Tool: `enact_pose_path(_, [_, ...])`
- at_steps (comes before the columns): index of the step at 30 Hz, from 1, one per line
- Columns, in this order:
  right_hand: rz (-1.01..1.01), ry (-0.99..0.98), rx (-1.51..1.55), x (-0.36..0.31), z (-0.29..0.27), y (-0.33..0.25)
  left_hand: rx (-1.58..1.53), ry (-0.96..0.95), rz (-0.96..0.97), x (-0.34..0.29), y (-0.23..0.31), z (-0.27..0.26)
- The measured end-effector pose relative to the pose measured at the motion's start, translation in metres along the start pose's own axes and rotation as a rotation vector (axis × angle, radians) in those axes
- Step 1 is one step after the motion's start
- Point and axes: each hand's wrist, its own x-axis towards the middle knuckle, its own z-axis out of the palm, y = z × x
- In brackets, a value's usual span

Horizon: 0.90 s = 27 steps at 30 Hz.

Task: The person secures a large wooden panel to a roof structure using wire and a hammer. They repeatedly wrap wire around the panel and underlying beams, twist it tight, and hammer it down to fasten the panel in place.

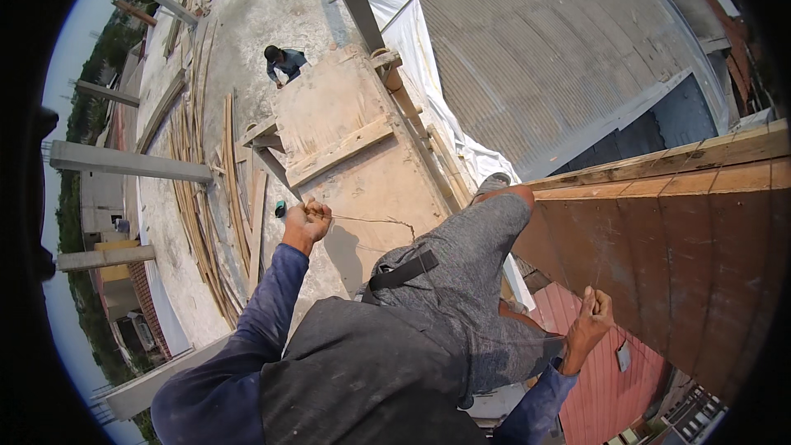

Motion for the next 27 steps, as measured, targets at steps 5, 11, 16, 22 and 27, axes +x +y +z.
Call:
enact_pose_path(5, [-0.184, 0.081, -0.191, 0.007, 0.02, 0.016, 0.075, 0.208, 0.471, 0.031, 0.143, -0.008])
enact_pose_path(11, [-0.377, 0.126, -0.175, 0.038, 0.076, -0.009, 0.238, -0.143, 0.968, -0.021, 0.208, 0.073])
enact_pose_path(16, [-0.293, 0.058, 0.001, 0.095, 0.092, -0.086, 0.429, -0.933, 0.897, -0.132, 0.084, 0.173])
enact_pose_path(22, [-0.272, 0.133, -0.187, 0.158, 0.04, -0.199, 0.347, -1.177, 0.763, -0.238, 0.02, 0.276])
enact_pose_path(27, [-0.282, 0.282, 0.34, 0.199, 0.033, -0.211, 0.099, -1.372, 0.965, -0.293, 0.15, 0.339])
